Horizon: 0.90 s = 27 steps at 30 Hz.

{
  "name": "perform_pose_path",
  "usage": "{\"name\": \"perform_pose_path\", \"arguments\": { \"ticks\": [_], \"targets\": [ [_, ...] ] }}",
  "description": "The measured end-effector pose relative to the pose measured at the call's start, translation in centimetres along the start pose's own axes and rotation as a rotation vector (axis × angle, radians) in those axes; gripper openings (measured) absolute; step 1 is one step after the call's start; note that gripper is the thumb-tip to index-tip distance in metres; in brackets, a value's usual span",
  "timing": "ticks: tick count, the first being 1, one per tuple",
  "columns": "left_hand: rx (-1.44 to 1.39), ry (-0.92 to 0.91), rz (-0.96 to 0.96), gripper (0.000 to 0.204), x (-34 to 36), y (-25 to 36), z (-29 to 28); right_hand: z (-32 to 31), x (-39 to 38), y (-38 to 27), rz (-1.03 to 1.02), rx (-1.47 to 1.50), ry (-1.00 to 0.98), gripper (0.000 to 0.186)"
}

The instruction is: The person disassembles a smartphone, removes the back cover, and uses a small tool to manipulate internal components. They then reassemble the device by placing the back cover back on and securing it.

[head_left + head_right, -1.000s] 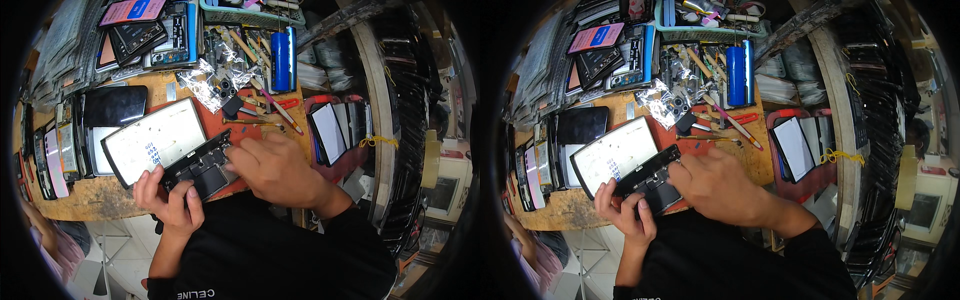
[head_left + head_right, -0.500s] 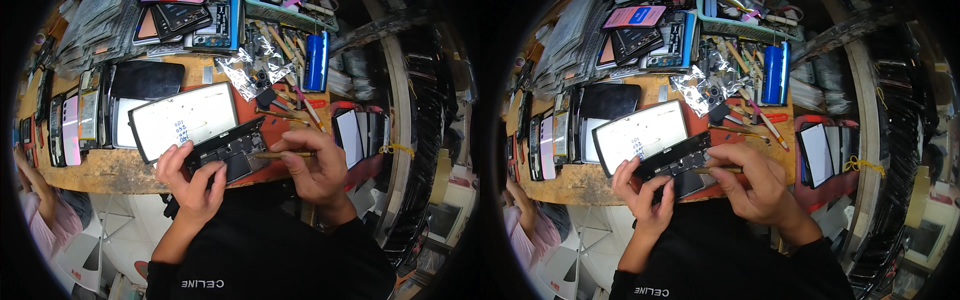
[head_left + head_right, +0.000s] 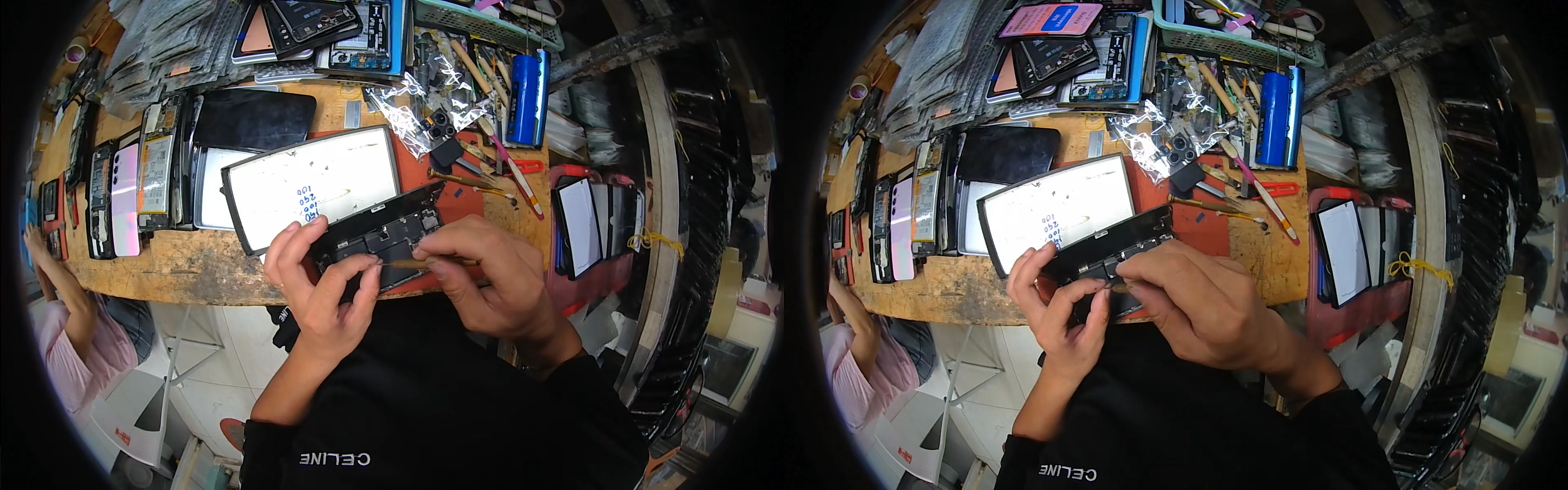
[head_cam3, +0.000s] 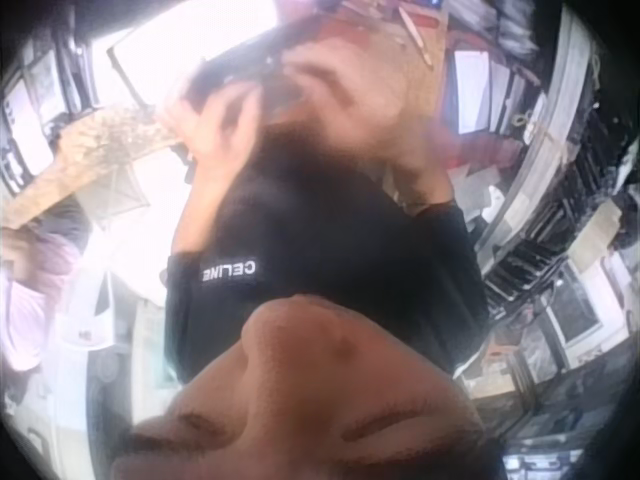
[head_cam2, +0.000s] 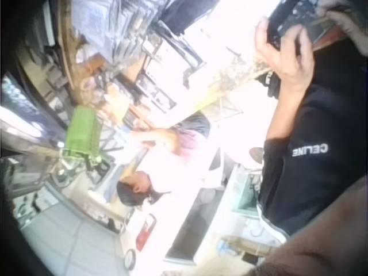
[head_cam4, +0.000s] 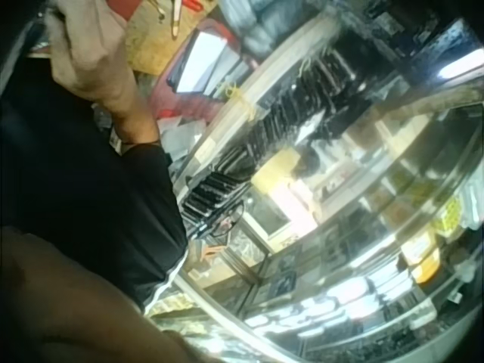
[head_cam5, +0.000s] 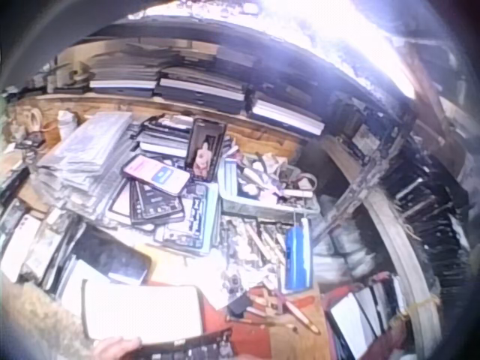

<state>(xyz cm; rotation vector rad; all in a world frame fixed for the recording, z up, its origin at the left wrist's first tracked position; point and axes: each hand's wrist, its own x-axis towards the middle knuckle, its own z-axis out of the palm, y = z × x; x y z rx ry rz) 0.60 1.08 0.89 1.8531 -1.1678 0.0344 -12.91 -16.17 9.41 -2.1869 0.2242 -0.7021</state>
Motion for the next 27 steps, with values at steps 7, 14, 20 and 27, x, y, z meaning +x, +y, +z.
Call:
{"name": "perform_pose_path", "arguments": {
  "ticks": [7, 14, 20, 27],
  "targets": [
    [-0.014, -0.006, -0.004, 0.017, 0.03, -0.07, -0.09, 0.05, -0.01, -0.07, -0.005, -0.036, -0.023, 0.024],
    [-0.023, -0.004, -0.008, 0.017, 0.08, -0.12, -0.11, 0.13, 0.19, -0.2, -0.005, -0.046, -0.023, 0.024],
    [-0.016, -0.009, -0.006, 0.017, 0.12, -0.17, -0.23, 0.16, 0.36, -0.39, -0.007, -0.054, -0.014, 0.024],
    [-0.023, -0.004, 0.0, 0.017, 0.27, -0.14, -0.23, 0.21, 0.46, -0.41, 0.001, -0.046, -0.025, 0.024]
  ]
}}
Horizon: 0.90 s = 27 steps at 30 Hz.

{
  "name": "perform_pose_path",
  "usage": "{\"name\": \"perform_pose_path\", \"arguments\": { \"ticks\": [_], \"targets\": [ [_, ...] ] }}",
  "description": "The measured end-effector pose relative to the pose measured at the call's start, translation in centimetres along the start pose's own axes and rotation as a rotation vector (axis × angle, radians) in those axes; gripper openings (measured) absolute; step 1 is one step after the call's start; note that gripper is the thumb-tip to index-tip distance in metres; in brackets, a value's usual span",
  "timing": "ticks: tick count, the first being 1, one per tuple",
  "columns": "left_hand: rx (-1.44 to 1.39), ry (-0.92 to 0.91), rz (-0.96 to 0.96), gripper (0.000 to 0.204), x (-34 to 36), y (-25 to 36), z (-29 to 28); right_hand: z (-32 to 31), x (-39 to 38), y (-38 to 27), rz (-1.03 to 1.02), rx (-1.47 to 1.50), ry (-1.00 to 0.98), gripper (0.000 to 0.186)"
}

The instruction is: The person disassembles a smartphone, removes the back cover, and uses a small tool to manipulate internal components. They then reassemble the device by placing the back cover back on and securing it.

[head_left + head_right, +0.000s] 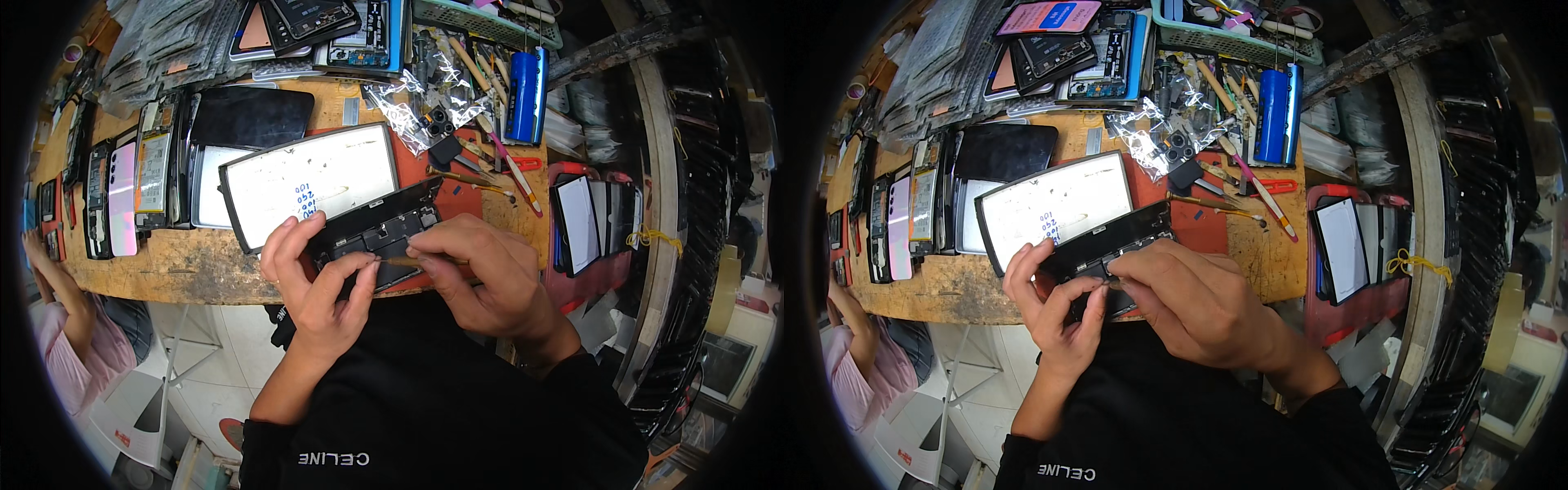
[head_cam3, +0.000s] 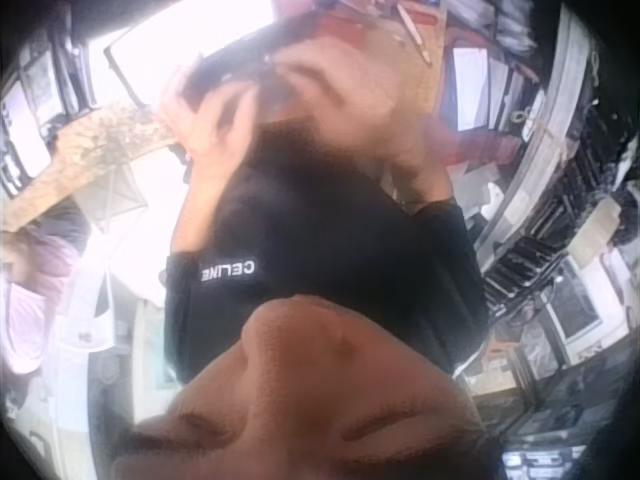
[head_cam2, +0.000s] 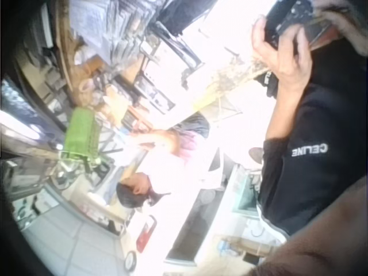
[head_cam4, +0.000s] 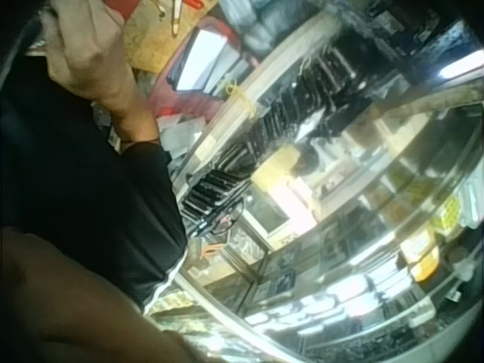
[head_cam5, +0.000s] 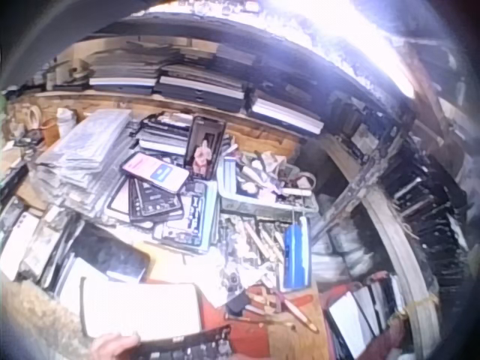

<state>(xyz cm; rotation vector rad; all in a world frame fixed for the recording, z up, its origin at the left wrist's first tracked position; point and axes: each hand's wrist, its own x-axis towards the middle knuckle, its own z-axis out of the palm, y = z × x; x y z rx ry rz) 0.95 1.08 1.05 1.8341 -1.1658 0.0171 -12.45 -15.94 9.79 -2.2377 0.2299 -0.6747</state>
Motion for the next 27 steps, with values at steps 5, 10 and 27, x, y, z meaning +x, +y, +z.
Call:
{"name": "perform_pose_path", "arguments": {
  "ticks": [5, 10, 27],
  "targets": [
    [0.014, -0.002, 0.01, 0.017, 0.0, -0.1, 0.0, 0.1, 0.0, 0.1, -0.004, 0.003, -0.006, 0.024],
    [0.014, -0.005, 0.008, 0.017, -0.1, -0.2, 0.0, 0.1, 0.0, 0.0, -0.01, -0.009, -0.008, 0.025],
    [-0.405, 0.113, 0.073, 0.084, -1.3, -2.7, 1.0, 1.9, 0.1, 1.8, -0.075, -0.151, -0.125, 0.03]
  ]
}}
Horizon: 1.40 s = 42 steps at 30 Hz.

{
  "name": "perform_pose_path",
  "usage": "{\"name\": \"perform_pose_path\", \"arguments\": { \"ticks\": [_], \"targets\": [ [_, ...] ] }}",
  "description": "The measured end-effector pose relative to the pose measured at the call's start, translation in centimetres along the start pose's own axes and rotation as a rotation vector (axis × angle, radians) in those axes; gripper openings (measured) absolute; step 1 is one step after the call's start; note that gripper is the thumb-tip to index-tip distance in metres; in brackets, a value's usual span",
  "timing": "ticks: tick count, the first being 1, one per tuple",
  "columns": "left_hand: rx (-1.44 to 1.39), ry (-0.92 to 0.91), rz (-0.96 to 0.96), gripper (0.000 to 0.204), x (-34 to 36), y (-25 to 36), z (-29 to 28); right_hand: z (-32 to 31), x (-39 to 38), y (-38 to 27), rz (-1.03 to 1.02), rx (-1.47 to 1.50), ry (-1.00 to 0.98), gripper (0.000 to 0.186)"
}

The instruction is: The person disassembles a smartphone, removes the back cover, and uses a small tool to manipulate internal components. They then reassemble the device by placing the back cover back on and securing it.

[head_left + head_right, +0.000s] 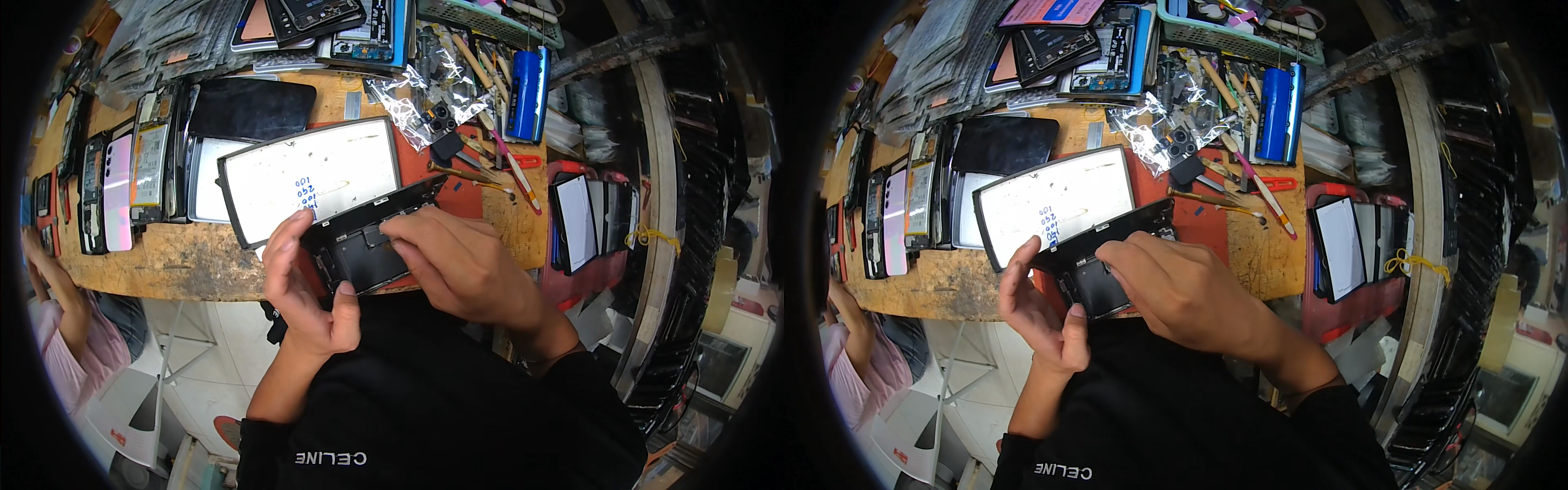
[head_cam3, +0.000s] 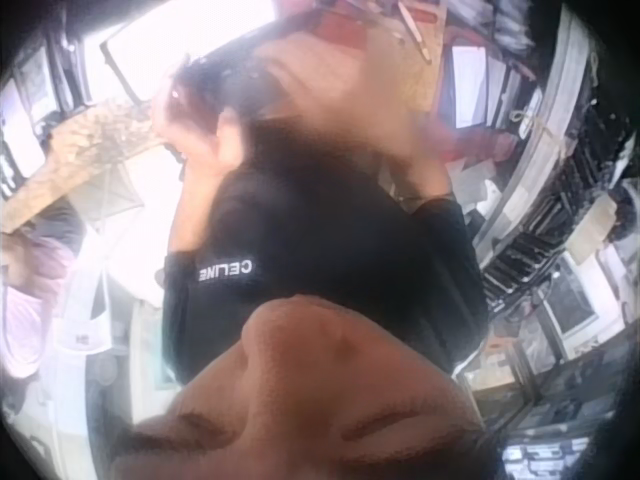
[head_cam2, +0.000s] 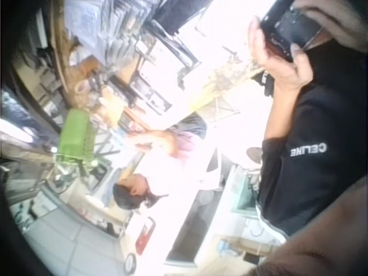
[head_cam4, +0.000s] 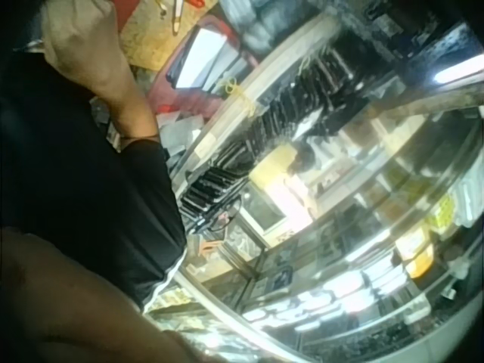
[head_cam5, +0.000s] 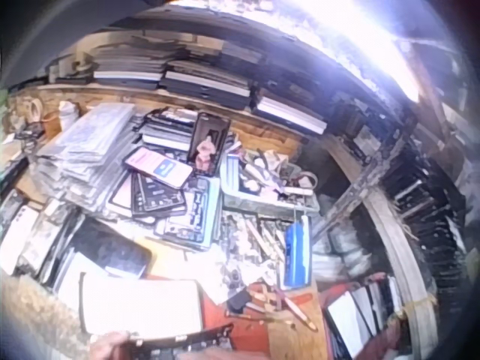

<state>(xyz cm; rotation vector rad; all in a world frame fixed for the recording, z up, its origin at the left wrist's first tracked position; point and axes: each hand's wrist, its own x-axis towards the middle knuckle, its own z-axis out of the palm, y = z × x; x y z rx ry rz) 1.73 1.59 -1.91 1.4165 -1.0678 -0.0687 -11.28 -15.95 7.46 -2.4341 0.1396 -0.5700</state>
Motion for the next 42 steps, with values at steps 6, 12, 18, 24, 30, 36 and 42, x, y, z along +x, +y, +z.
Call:
{"name": "perform_pose_path", "arguments": {
  "ticks": [6, 12, 18, 24, 30, 36, 42],
  "targets": [
    [-0.177, 0.061, -0.046, 0.086, -0.9, -0.7, -0.1, 0.3, 0.0, 0.1, 0.001, -0.003, -0.055, 0.039],
    [-0.099, 0.047, -0.028, 0.073, -0.7, -0.7, -0.3, -0.2, 0.9, -0.6, -0.033, -0.067, -0.156, 0.038],
    [0.235, -0.018, -0.003, 0.034, -0.3, 0.3, -0.5, -1.5, 1.6, -2.1, 0.026, -0.242, -0.357, 0.033],
    [0.303, 0.013, 0.051, 0.024, 0.0, 0.0, 0.1, -1.3, 2.0, -2.1, -0.051, -0.353, -0.367, 0.027],
    [0.329, 0.023, 0.078, 0.02, -0.1, -0.3, 0.4, -1.7, 2.0, -2.5, -0.05, -0.392, -0.42, 0.037],
    [0.328, 0.021, 0.083, 0.014, -0.1, -0.3, 0.4, -1.3, 2.3, -2.3, -0.065, -0.373, -0.391, 0.044],
    [0.328, 0.062, 0.116, 0.005, -0.5, -0.1, 0.4, -3.7, 3.3, -3.0, 0.107, 0.088, -0.258, 0.043]
  ]
}}
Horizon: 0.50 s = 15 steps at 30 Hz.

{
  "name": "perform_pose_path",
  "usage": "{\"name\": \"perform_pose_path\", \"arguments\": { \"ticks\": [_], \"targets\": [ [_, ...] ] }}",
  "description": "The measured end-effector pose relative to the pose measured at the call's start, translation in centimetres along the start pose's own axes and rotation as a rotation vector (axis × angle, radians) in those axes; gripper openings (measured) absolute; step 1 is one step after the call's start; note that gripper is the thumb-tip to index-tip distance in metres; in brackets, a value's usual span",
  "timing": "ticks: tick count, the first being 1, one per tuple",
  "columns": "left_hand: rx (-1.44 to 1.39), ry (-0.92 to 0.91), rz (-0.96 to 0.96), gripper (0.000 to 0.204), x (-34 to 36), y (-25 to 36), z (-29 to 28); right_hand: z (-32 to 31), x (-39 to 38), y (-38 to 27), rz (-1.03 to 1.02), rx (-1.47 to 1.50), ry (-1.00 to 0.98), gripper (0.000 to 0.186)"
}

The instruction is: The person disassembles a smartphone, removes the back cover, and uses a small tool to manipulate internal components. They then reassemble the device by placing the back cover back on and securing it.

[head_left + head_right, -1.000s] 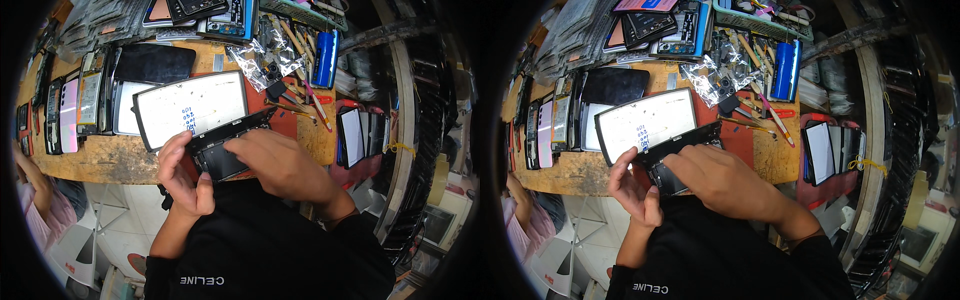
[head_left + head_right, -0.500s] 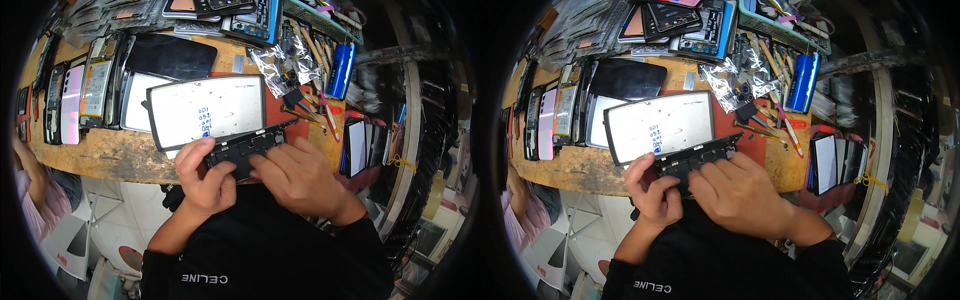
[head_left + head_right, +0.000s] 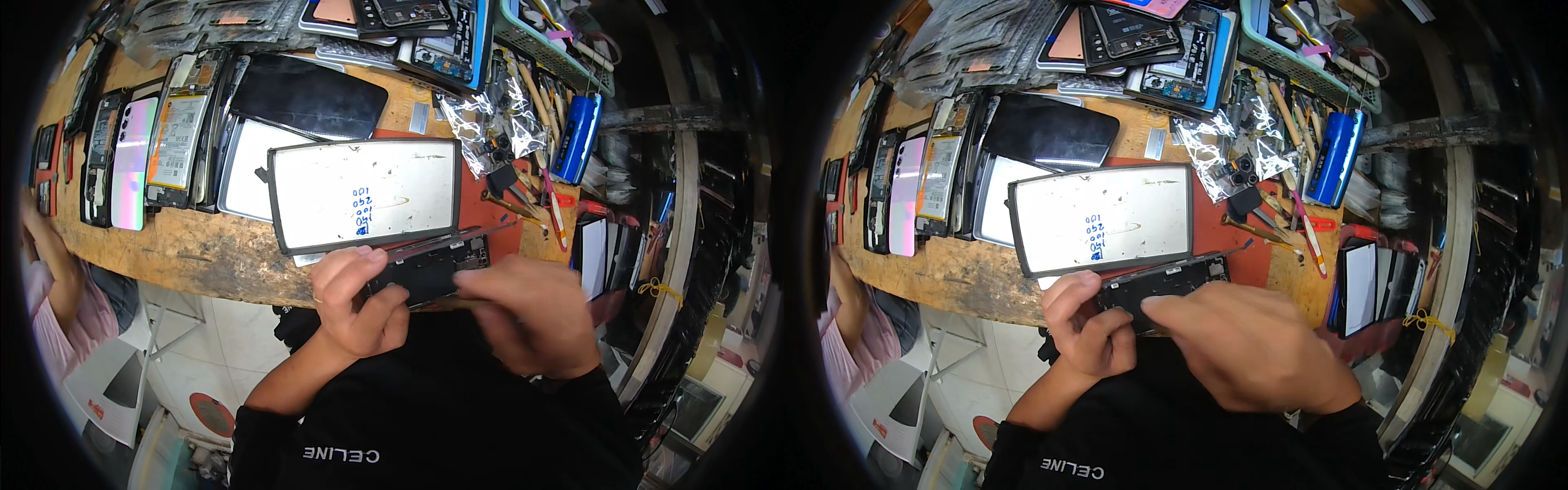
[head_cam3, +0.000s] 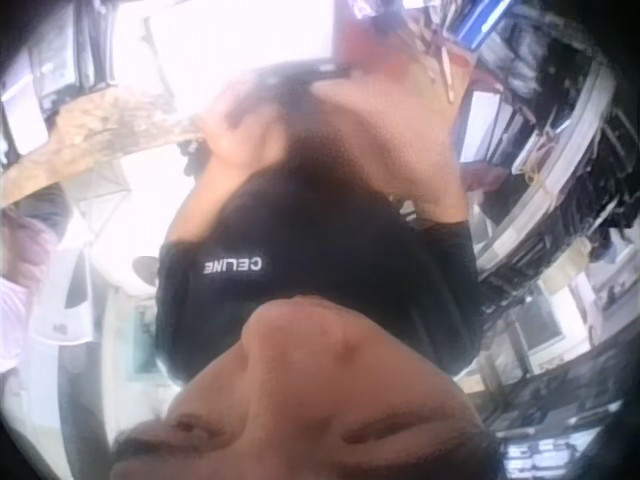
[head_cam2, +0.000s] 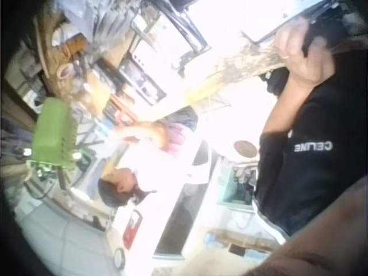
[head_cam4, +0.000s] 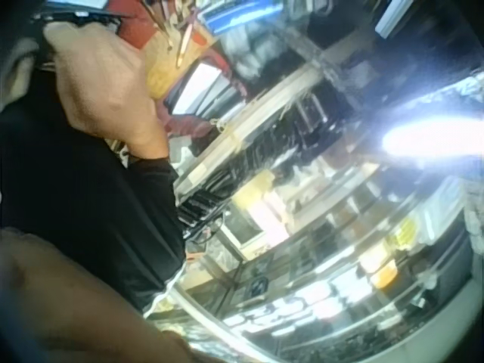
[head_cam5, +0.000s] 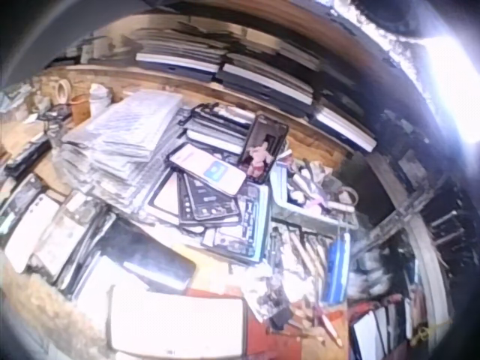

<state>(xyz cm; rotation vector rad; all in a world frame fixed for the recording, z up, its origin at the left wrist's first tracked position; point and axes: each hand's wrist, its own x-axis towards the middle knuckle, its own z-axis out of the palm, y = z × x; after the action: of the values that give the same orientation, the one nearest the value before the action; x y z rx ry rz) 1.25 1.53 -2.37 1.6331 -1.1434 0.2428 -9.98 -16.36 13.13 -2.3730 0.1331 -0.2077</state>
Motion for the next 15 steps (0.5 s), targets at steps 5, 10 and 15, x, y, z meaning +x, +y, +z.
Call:
{"name": "perform_pose_path", "arguments": {
  "ticks": [5, 10, 15],
  "targets": [
    [-0.01, 0.023, 0.091, 0.012, 0.1, 0.0, -0.1, -0.3, 3.0, 1.9, -0.003, 0.141, 0.385, 0.039],
    [0.026, 0.018, 0.11, 0.021, 0.2, 0.0, -0.2, 2.5, 7.3, 4.0, -0.065, 0.016, 0.249, 0.034],
    [0.043, 0.023, 0.096, 0.024, 0.2, 0.1, 0.0, 4.4, 9.4, 4.6, -0.148, -0.036, 0.249, 0.031]
  ]
}}
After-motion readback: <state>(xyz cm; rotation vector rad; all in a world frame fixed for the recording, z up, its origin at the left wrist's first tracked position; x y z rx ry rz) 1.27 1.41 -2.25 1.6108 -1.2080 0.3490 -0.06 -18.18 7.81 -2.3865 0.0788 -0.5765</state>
